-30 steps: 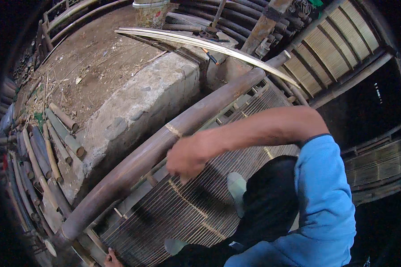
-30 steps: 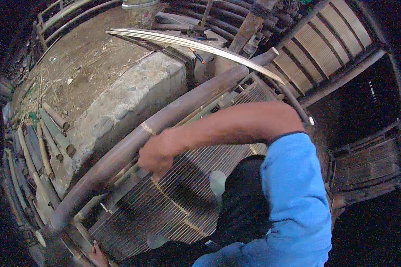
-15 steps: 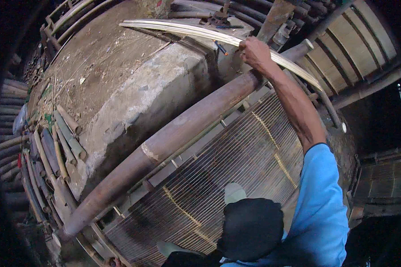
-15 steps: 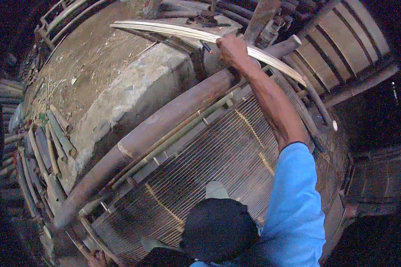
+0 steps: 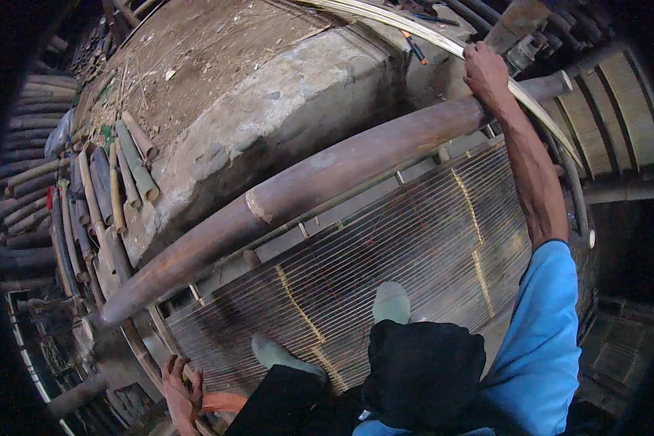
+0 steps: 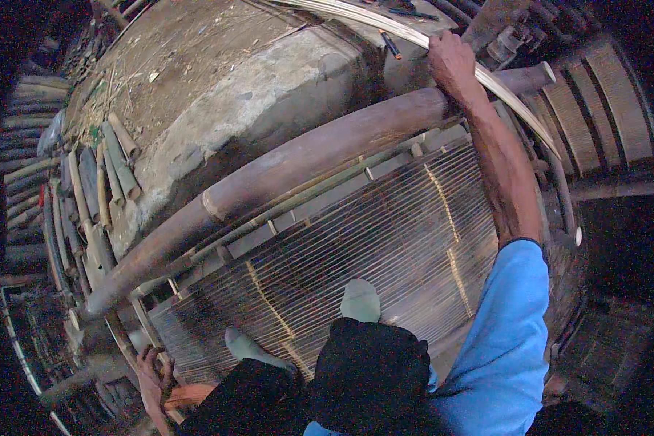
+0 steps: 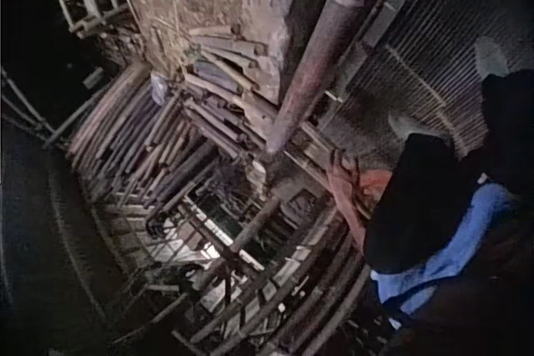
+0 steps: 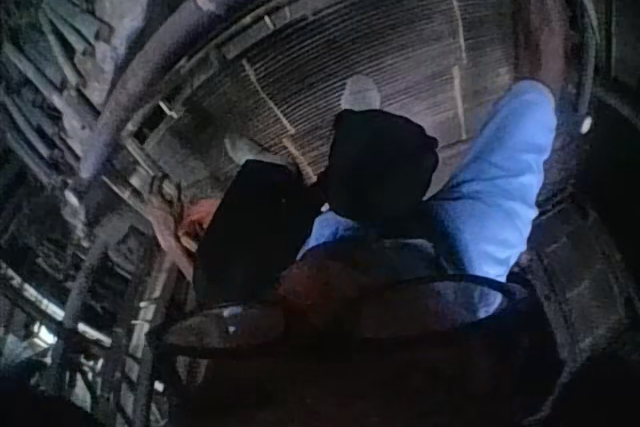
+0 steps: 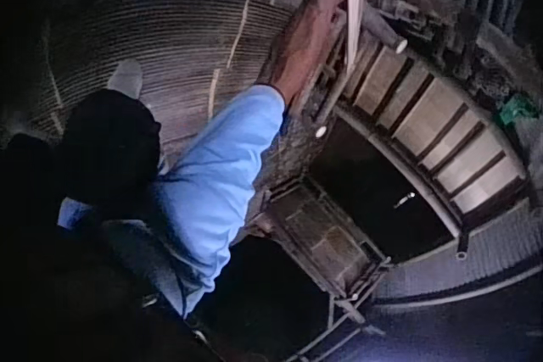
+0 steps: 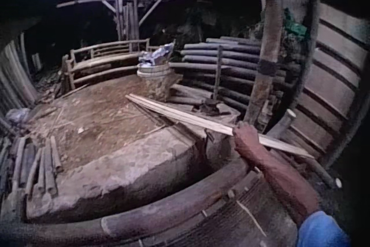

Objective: The person weaves thin bamboo strips into a mat using a frame and thread, adding strips from a bundle one at a time.

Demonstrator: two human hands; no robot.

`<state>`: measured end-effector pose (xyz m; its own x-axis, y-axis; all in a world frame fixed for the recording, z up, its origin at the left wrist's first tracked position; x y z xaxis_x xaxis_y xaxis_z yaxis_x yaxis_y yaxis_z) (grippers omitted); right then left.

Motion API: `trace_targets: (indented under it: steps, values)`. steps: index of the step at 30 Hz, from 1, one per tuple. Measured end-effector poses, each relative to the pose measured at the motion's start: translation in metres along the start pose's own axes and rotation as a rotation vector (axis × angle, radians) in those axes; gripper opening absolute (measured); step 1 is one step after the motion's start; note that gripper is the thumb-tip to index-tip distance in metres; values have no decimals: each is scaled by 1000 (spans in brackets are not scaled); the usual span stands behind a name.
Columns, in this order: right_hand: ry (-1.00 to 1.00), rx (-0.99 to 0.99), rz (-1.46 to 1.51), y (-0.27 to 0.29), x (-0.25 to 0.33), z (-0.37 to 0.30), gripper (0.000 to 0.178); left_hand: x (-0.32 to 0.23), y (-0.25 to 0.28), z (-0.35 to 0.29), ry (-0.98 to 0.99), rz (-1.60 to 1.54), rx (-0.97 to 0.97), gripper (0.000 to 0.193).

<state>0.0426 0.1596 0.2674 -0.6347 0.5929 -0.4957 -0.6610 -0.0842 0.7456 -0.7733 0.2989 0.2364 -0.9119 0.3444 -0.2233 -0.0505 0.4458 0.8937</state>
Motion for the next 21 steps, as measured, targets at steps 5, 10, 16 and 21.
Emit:
trace_targets:
  steps: [5,10,16,21]
  values:
    - [-181,33,364,59,1,-11,22,-83,34,39,-72,-36,-62,40]
    - [-375,66,745,106,8,-58,38,-145,71,84,-414,-50,-264,50]
    - [-424,75,915,149,31,-149,36,-205,124,93,-841,-63,-802,57]
    - [-295,232,1124,169,82,-203,29,-227,170,73,-838,372,-1209,61]
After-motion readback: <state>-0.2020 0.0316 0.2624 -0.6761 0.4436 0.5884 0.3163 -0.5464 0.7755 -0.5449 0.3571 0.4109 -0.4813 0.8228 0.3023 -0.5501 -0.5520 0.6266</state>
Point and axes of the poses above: each hand's wrist, its own z-axis towards the middle knuckle, its own y-axis out of the back of the hand, x = y × z, the point moved 8 cm from there along z, towards the middle knuckle, and after that the axes turned 6 degrees about -z, right-handed, at the moved point
